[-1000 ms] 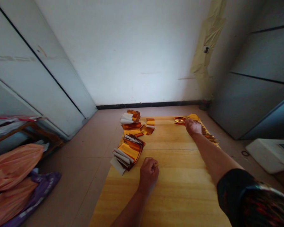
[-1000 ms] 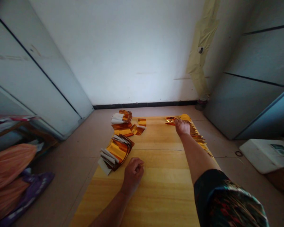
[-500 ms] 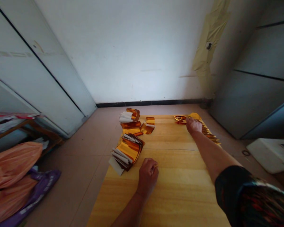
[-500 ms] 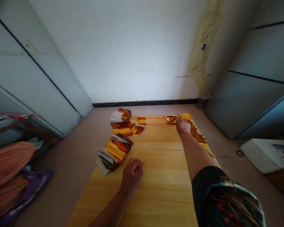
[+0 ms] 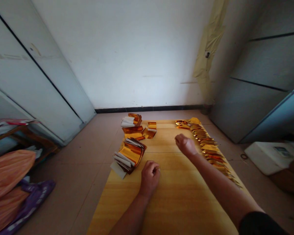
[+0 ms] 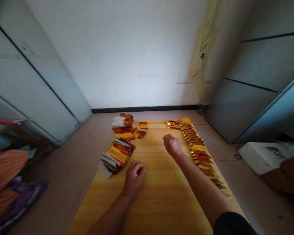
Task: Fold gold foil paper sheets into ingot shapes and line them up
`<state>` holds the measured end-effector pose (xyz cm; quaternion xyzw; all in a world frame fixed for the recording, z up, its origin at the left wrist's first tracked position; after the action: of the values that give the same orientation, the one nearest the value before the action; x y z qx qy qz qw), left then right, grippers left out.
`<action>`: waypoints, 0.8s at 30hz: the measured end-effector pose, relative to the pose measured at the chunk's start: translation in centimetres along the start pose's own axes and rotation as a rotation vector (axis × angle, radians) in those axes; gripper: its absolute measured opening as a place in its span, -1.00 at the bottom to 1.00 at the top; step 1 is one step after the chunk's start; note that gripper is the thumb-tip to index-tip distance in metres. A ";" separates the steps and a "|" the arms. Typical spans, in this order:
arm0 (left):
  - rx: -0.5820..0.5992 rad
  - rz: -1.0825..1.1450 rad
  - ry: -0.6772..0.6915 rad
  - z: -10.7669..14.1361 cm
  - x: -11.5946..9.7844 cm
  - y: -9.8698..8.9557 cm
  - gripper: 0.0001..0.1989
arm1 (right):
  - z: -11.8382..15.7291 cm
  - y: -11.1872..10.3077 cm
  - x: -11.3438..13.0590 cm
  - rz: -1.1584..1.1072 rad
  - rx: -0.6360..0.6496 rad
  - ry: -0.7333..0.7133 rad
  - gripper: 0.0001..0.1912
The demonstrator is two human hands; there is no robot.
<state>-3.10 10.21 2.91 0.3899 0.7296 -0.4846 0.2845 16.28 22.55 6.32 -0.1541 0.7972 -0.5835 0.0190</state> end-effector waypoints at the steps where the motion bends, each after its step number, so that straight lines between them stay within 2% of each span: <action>1: -0.004 -0.006 0.015 0.0 -0.1 0.0 -0.87 | 1.5 0.6 2.0 -0.056 0.039 -0.052 -0.77; 4: -0.024 -0.031 0.052 0.0 -0.3 -0.2 -0.86 | 5.4 2.2 6.2 -0.219 0.114 -0.119 -0.81; 6: -0.044 -0.040 0.060 0.0 -0.3 -0.4 -0.85 | 6.7 2.8 7.2 -0.290 0.135 -0.113 -0.82; 10: -0.052 -0.056 0.075 0.0 -0.4 -0.5 -0.84 | 7.1 3.0 6.8 -0.344 0.094 -0.054 -0.82; 16: -0.055 -0.074 0.099 0.0 -0.6 -0.4 -0.84 | 7.2 3.2 6.6 -0.311 0.089 -0.093 -0.82; 18: -0.054 -0.074 0.104 0.0 -0.6 -0.3 -0.84 | 6.6 2.6 5.7 -0.230 0.061 -0.089 -0.78; 20: -0.044 -0.068 0.102 0.1 -0.6 -0.2 -0.84 | 5.1 1.3 3.7 -0.079 0.009 -0.050 -0.73; 22: -0.029 -0.060 0.083 0.1 -0.5 0.0 -0.84 | 3.1 -0.1 0.8 0.116 -0.016 0.025 -0.71; 24: -0.021 -0.049 0.051 0.1 -0.3 0.1 -0.85 | 0.8 -0.8 -2.2 0.280 0.012 0.092 -0.68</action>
<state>-2.90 10.10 3.06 0.3813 0.7509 -0.4736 0.2578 18.72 22.17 6.47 -0.0142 0.8074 -0.5863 0.0646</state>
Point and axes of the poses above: each hand's wrist, its own z-axis away from the middle knuckle, its own y-axis out of the palm, x = y × z, the point moved 9 cm from there along -z, towards the middle knuckle
